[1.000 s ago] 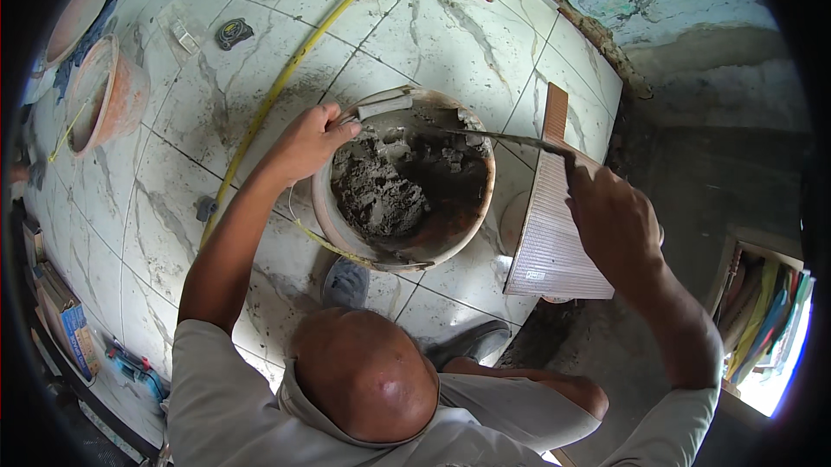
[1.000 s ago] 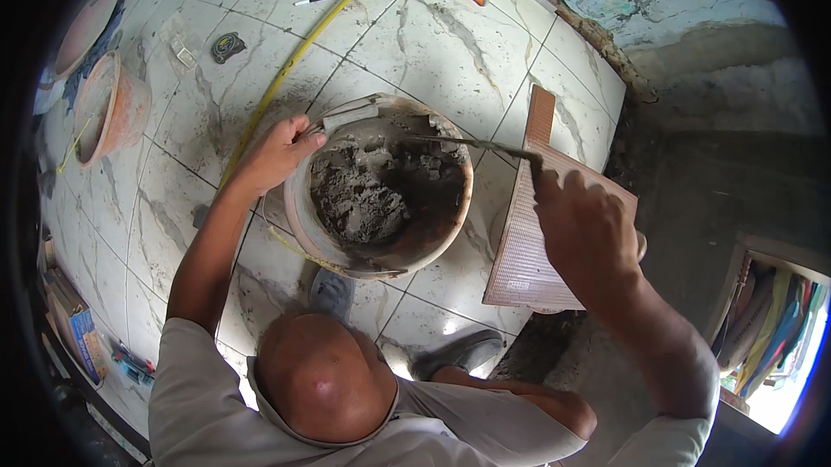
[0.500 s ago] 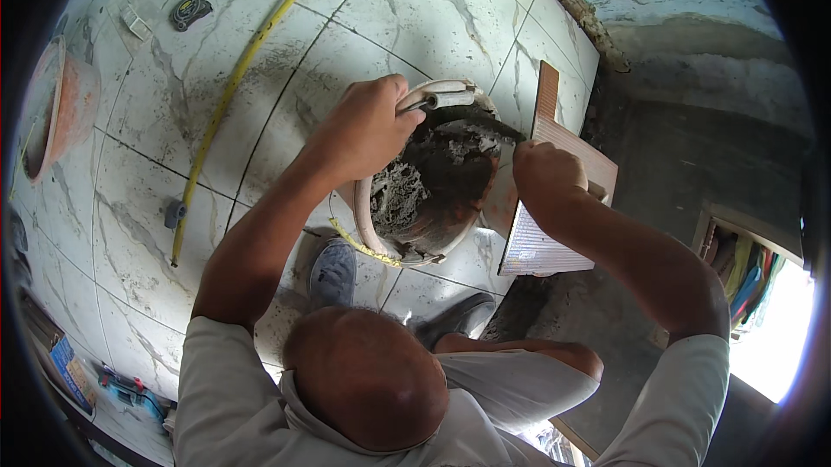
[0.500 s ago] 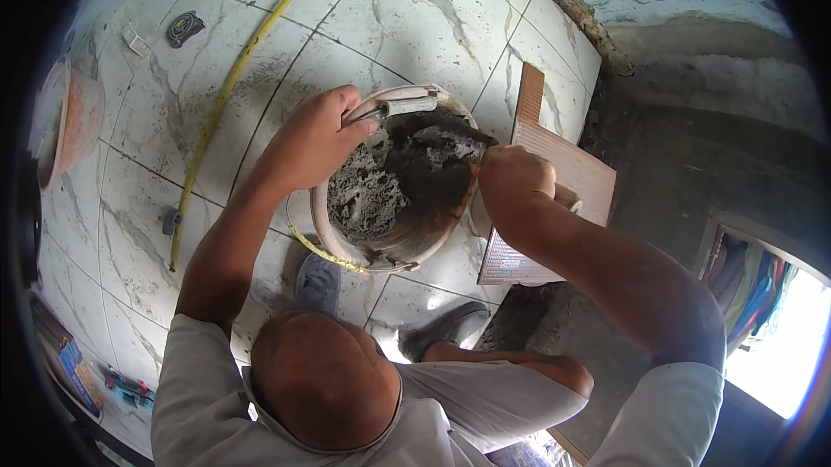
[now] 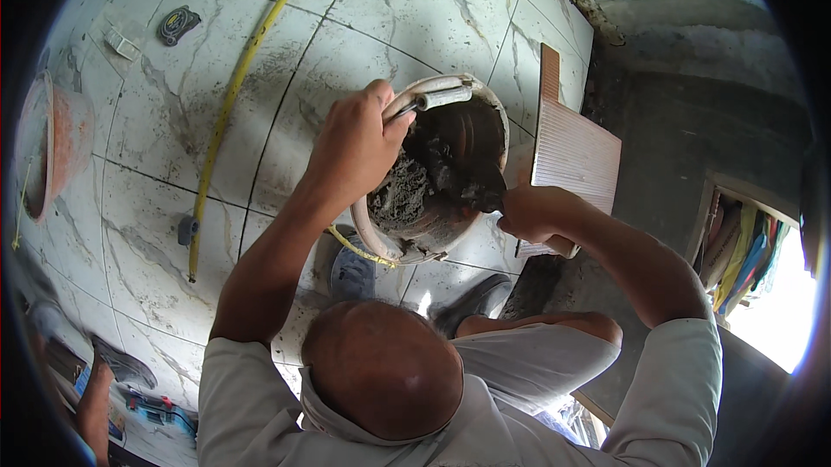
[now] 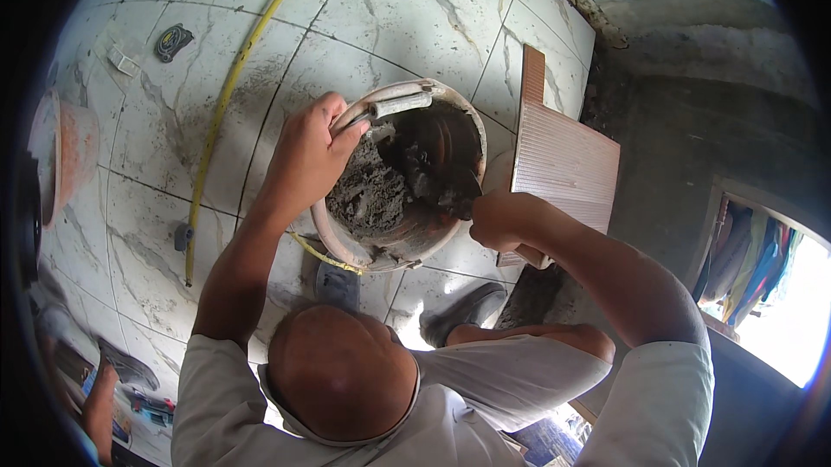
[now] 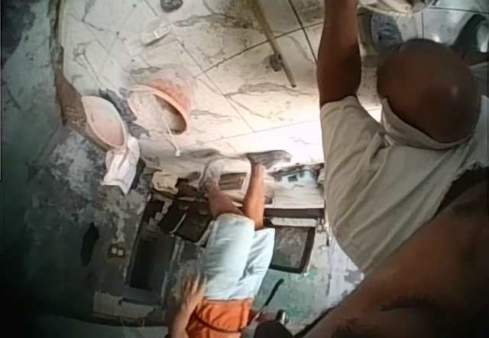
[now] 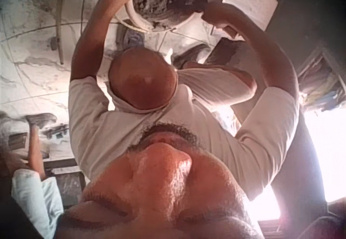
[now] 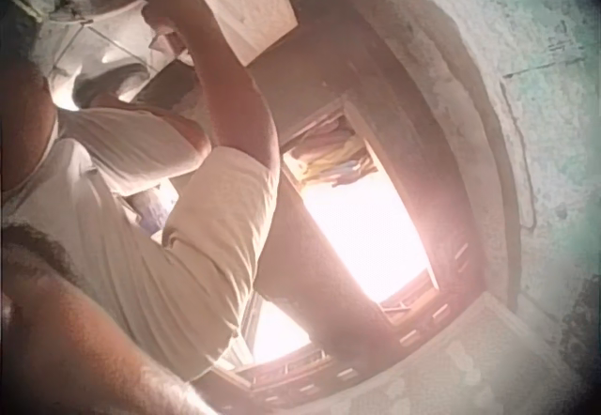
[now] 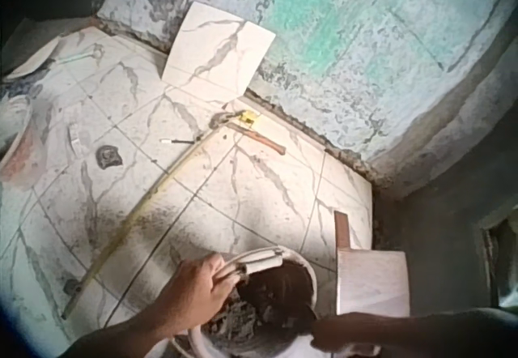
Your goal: The person applies mortar onto the floor and the back of a tile using a trowel, lays the tile into position on the floor, and taps it down using a rubber mallet.
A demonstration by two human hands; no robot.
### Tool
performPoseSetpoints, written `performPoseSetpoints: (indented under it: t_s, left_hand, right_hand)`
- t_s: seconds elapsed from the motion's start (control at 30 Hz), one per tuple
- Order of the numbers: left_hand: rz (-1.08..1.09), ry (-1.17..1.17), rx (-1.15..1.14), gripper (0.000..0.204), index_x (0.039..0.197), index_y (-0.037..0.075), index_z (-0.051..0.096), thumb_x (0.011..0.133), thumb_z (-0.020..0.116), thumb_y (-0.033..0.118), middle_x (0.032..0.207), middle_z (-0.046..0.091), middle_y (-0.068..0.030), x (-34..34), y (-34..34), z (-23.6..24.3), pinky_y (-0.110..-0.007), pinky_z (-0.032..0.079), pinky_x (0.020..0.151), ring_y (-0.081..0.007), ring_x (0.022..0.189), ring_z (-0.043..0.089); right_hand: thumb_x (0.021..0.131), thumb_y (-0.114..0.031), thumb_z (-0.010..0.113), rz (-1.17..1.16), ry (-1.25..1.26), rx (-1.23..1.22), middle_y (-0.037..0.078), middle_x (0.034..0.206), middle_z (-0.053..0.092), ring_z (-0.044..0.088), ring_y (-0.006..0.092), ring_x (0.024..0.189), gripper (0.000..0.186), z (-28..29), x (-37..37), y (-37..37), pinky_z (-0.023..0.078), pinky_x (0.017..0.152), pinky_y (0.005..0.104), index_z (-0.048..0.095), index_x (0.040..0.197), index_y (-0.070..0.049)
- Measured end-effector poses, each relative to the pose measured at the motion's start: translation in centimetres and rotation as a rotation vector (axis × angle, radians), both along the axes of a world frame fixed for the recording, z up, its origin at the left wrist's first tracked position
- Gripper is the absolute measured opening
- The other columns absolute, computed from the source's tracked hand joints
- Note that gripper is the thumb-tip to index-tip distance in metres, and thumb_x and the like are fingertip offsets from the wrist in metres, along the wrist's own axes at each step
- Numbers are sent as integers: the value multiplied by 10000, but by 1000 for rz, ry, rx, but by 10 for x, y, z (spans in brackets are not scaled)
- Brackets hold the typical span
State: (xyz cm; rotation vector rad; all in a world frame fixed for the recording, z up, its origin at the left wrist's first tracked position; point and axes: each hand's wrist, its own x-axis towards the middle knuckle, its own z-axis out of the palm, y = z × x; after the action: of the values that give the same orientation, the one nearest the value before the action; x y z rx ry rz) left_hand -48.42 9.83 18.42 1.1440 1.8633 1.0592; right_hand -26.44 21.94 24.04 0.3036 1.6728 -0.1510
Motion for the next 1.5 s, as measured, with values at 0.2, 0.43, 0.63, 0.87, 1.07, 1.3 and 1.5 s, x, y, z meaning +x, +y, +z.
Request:
performPoseSetpoints:
  t_s: [0.2, 0.43, 0.63, 0.87, 1.07, 1.3, 1.5]
  left_hand:
    - [-31, -58, -46, 248, 793, -23, 484, 846, 672, 129, 729, 585, -197, -10, -13, -8, -428, 443, 652, -391, 692, 579]
    - [-94, -112, 68, 279, 789, 1, 466, 841, 695, 150, 695, 448, -89, -13, -8, -24, -328, 379, 616, -186, 652, 404]
    - [-96, -165, 63, 267, 809, 1, 491, 867, 678, 183, 689, 446, -75, -19, -11, -33, -320, 370, 600, -164, 645, 404]
    - [-139, -113, 103, 230, 897, -13, 565, 879, 670, 191, 724, 512, -82, -18, -17, -30, -312, 400, 623, -174, 660, 449]
    - [-129, -194, 137, 272, 1082, -10, 600, 910, 657, 193, 719, 435, 67, -12, -17, -28, -224, 306, 573, -48, 650, 337]
    - [-89, -222, 122, 283, 1097, -5, 612, 904, 652, 198, 692, 462, 25, -17, -19, -42, -248, 342, 575, -73, 632, 381]
    - [-78, -347, 151, 217, 863, 41, 550, 924, 649, 224, 713, 403, 73, -37, -15, -54, -221, 298, 588, -46, 664, 338]
  right_hand:
    - [945, -291, 544, -1007, 156, 136, 164, 699, 652, 665, 242, 547, 354, 30, 15, -9, 530, 526, 372, 586, 982, 59]
    - [933, -242, 557, -559, 431, -158, 163, 624, 617, 653, 288, 559, 335, -51, -16, 3, 540, 576, 393, 590, 908, 90]
    - [931, -232, 554, -1593, 402, -218, 99, 577, 567, 581, 193, 490, 335, -47, -12, -13, 495, 456, 341, 578, 754, 51]
    - [929, -229, 559, -1555, 498, -264, 85, 576, 560, 561, 173, 471, 337, -40, -14, -26, 475, 446, 324, 578, 725, 39]
    - [914, -235, 564, -1647, 661, -380, 75, 572, 558, 553, 160, 460, 331, -41, -7, -31, 460, 433, 321, 586, 711, 26]
    - [907, -250, 573, -1623, 730, -458, 67, 573, 565, 558, 153, 463, 327, -26, -11, -40, 456, 441, 307, 580, 722, 19]
    - [907, -247, 585, -1484, 720, -519, 69, 598, 573, 586, 148, 510, 278, -28, 14, -49, 466, 455, 304, 578, 828, 19]
